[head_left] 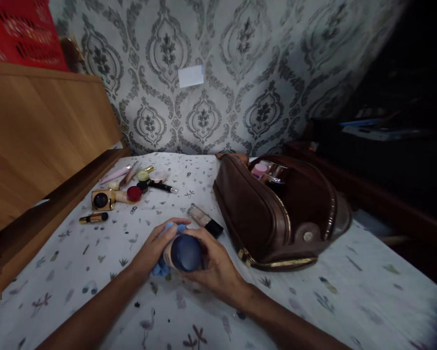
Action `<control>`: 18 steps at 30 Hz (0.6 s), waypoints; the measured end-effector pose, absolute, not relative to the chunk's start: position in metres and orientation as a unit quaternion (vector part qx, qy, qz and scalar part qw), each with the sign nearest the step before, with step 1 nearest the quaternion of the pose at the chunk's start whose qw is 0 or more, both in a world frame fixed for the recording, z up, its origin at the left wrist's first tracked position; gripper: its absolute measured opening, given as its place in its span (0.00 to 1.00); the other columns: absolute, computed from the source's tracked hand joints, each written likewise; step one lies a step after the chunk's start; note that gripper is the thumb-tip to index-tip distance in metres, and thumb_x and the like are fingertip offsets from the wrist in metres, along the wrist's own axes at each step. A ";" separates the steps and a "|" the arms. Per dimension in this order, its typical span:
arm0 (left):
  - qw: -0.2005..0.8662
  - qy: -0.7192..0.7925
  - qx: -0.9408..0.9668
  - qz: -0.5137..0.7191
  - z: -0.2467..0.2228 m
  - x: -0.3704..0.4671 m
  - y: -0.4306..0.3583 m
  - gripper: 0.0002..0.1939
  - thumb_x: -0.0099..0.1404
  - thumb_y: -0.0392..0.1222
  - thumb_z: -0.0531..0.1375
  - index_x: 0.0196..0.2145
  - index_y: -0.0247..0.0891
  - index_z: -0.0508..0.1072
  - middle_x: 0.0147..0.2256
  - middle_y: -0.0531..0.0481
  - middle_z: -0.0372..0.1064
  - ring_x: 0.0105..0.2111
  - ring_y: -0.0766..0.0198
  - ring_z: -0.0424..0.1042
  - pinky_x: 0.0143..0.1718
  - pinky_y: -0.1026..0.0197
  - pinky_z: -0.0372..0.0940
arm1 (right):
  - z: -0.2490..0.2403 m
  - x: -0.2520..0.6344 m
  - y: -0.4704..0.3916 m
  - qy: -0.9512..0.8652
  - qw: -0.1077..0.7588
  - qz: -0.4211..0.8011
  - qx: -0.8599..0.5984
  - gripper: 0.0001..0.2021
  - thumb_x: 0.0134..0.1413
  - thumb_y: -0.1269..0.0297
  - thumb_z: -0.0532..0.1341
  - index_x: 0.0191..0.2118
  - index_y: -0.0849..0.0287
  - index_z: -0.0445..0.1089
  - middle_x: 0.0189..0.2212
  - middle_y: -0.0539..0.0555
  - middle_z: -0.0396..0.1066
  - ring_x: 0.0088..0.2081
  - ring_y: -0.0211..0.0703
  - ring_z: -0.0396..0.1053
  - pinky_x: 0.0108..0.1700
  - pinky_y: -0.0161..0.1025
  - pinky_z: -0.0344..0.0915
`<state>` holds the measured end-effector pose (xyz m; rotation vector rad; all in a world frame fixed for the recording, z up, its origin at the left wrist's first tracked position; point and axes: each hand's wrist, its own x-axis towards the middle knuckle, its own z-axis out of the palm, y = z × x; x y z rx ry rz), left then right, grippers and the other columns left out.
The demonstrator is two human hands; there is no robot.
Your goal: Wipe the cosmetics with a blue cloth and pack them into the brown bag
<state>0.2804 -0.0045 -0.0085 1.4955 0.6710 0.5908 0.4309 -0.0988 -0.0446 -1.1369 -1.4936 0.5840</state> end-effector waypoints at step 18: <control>0.551 0.365 0.704 0.262 -0.019 0.280 -0.011 0.29 0.63 0.64 0.58 0.52 0.39 0.68 0.34 0.50 0.74 0.25 0.64 0.73 0.25 0.63 0.71 | -0.030 0.431 -0.106 -0.560 0.567 0.266 -0.542 0.31 0.45 0.54 0.72 0.54 0.57 0.64 0.48 0.56 0.71 0.49 0.49 0.70 0.53 0.46 0.65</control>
